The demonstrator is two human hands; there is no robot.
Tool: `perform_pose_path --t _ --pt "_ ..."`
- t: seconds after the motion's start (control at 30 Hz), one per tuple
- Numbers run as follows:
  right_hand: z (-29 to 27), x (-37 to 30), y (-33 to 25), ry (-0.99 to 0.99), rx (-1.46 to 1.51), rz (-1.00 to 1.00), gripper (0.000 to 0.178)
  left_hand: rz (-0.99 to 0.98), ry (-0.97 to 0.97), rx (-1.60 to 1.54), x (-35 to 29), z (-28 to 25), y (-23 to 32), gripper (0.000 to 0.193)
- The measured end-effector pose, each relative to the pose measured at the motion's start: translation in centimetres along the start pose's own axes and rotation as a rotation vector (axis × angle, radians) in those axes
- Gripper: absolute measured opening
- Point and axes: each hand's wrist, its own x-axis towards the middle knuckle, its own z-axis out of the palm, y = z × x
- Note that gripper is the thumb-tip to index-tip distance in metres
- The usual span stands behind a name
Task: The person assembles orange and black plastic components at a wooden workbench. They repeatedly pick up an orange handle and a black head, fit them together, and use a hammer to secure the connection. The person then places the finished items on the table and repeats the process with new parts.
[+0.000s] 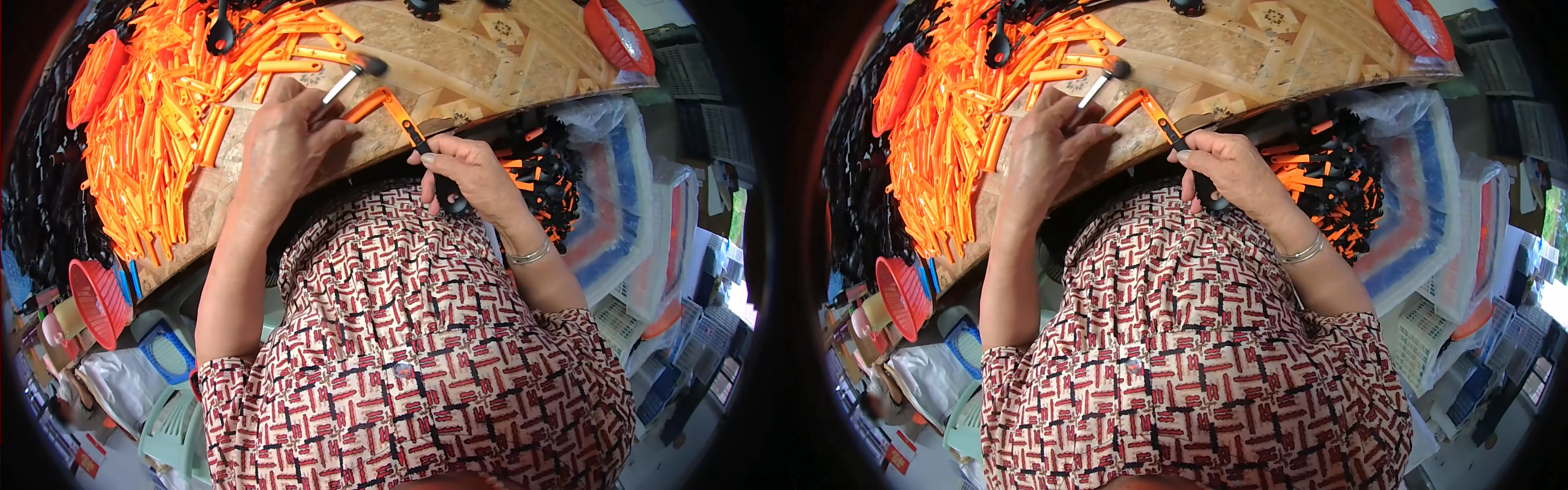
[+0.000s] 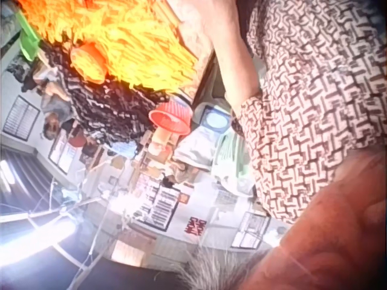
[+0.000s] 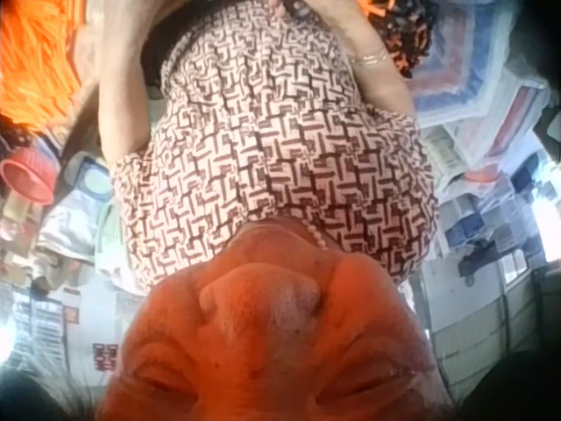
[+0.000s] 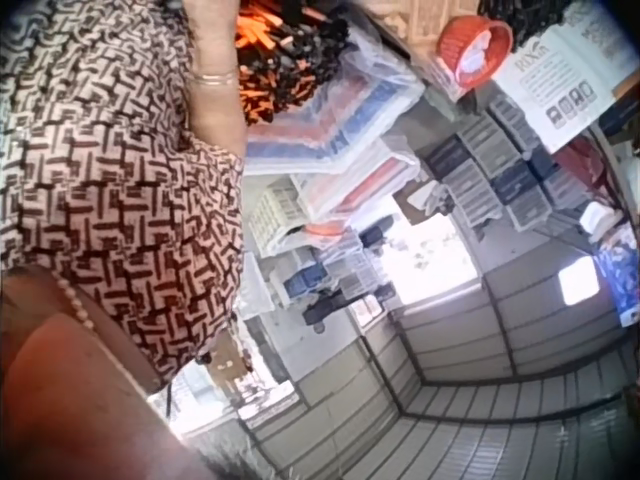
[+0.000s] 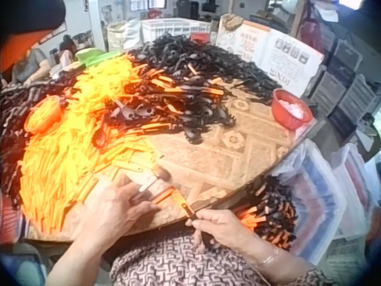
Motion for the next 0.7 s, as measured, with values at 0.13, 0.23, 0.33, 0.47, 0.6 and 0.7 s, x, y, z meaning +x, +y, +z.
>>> perform_pose_path --t 0.13,0.23,0.33,0.47,0.6,0.7 --pt "0.2 0.0 -0.7 -0.009 -0.008 0.002 0.028 0.093 0.108 0.004 -0.1 1.1 -0.5 0.032" --pt "0.1 -0.1 0.1 -0.003 -0.029 -0.02 0.032 0.081 0.095 0.052 0.2 0.4 -0.2 0.027" --pt "0.0 0.1 0.2 0.004 -0.029 -0.023 0.031 0.049 0.09 -0.107 0.7 0.0 -0.7 0.024" --pt "0.0 0.2 0.0 -0.004 0.009 -0.017 0.032 -0.15 -0.289 -0.534 1.9 -2.0 -0.1 0.024" --pt "-0.1 -0.2 -1.4 0.003 -0.04 0.016 0.033 0.042 -0.474 -0.326 3.8 -1.8 0.1 0.025" --pt "-0.4 -0.1 -1.3 -0.011 -0.035 0.027 0.033 0.141 -0.507 -0.225 5.0 -0.9 0.2 0.026"
